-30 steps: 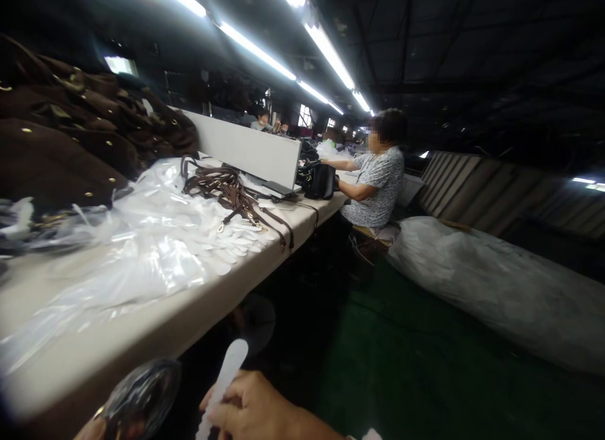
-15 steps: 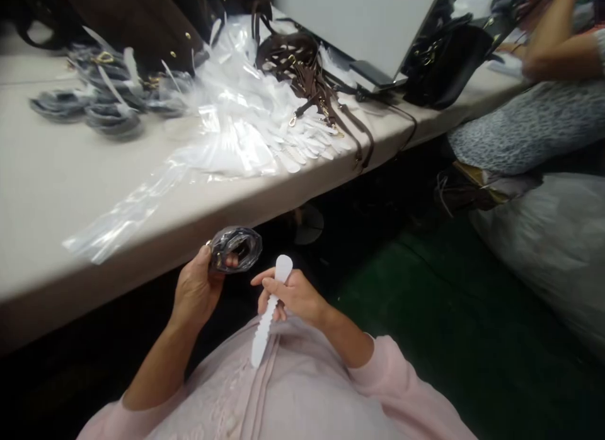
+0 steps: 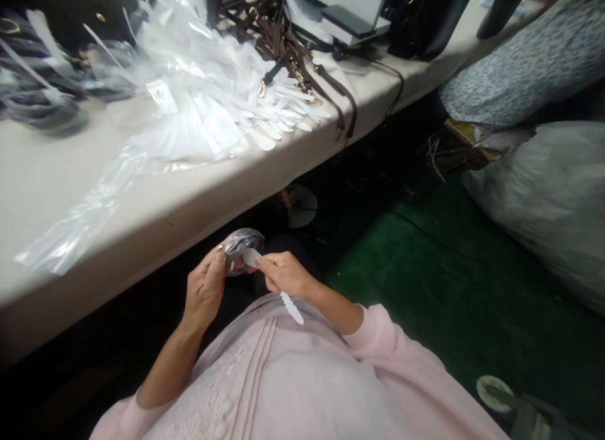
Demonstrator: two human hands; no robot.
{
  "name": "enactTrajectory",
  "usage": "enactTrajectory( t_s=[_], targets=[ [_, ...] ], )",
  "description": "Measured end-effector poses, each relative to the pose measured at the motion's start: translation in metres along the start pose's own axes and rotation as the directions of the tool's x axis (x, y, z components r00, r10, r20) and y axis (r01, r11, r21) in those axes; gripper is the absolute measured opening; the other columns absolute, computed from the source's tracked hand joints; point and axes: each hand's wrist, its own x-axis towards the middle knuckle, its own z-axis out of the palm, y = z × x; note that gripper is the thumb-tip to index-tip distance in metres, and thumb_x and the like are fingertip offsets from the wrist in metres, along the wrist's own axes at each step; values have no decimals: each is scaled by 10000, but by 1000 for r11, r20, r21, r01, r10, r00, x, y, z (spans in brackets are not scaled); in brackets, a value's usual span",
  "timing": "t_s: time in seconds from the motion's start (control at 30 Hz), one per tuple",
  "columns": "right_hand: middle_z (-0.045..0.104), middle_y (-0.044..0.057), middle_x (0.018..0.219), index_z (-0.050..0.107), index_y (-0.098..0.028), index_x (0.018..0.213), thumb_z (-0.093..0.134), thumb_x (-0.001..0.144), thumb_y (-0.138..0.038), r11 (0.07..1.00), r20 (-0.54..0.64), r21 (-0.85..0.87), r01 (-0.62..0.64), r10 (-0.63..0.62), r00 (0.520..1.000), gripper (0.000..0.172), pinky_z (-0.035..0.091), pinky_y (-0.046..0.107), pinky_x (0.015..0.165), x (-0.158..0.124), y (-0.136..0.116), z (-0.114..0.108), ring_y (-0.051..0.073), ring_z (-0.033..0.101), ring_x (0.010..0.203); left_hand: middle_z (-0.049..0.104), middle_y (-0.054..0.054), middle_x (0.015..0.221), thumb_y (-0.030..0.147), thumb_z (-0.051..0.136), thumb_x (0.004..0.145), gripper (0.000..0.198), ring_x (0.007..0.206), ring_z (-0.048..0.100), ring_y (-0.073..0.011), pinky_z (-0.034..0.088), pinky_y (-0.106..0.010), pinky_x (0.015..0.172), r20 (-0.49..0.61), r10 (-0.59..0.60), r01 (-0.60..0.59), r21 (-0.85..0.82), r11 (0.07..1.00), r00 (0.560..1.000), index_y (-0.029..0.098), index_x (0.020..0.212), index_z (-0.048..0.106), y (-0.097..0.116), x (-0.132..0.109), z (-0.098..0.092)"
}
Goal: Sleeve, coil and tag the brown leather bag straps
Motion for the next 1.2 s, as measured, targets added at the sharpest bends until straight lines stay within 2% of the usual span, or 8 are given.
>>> enactTrajectory(
  t_s=[0.2, 0.3, 0.43, 0.6, 0.77, 0.9, 1.03, 1.2],
  targets=[
    [507, -26, 440, 689, -116, 712, 660, 763, -728, 994, -189, 112, -11, 32, 982, 615, 206, 219, 434, 10, 12, -1, 49, 342, 400, 703, -106, 1240, 466, 526, 969, 486, 1018, 681, -236, 553, -321, 865, 151, 92, -111, 122, 986, 984, 184, 1353, 624, -2, -13, 3],
    [444, -43, 424, 601, -134, 613, 680, 728, -743, 989, -170, 148, 12, 14, 985, 625, 192, 223, 431, 11, 16, 0, 49, 333, 400, 685, -108, 1269, 407, 527, 978, 469, 966, 681, -215, 548, -326, 868, 213, 157, -193, 162, 968, 964, 210, 1400, 582, -9, -16, 1],
    [366, -77, 467, 586, -138, 667, 717, 741, -682, 987, -122, 149, 64, -46, 991, 564, 200, 211, 436, 6, 16, 4, 38, 296, 429, 649, -114, 1338, 346, 494, 998, 425, 1083, 656, -233, 530, -345, 939, 257, 205, -252, 163, 954, 944, 209, 1389, 588, -13, -15, -3],
    [543, -18, 573, 601, -156, 810, 563, 909, -608, 989, -218, 113, 96, -70, 973, 465, 341, 208, 486, -2, 14, 20, 76, 465, 500, 674, -128, 1232, 293, 505, 991, 436, 1078, 631, -235, 517, -379, 956, 261, 356, -420, 261, 869, 897, 185, 1411, 551, -20, -21, 0],
    [591, -15, 651, 614, -157, 902, 764, 779, -500, 890, -208, 455, 39, 63, 976, 394, 374, 207, 497, -5, 17, 31, 77, 477, 526, 690, -116, 1139, 247, 506, 981, 447, 1031, 625, -246, 511, -415, 936, 262, 490, -555, 365, 747, 832, 203, 1426, 514, -24, -33, 7],
    [572, -26, 598, 609, -131, 719, 908, 590, -348, 737, -133, 672, -73, 218, 967, 391, 381, 208, 506, -2, 30, 32, 61, 458, 504, 686, -122, 1117, 207, 546, 962, 500, 993, 630, -245, 511, -410, 907, 282, 548, -615, 411, 673, 788, 200, 1455, 460, -24, -38, 11],
    [611, -9, 602, 643, -126, 712, 938, 486, -264, 649, -137, 753, -111, 320, 938, 397, 443, 246, 578, -3, 37, 34, 121, 564, 588, 686, -111, 1091, 178, 542, 962, 432, 983, 631, -230, 511, -391, 906, 259, 530, -588, 422, 690, 807, 183, 1392, 507, -33, -41, 15],
    [607, -13, 603, 635, -121, 673, 873, 554, -260, 690, -154, 713, -126, 330, 931, 301, 398, 215, 553, -10, 27, 33, 85, 514, 555, 696, -113, 1110, 193, 493, 989, 354, 975, 632, -211, 523, -354, 878, 199, 430, -472, 439, 764, 881, 168, 1335, 562, -46, -44, 21]
  ],
)
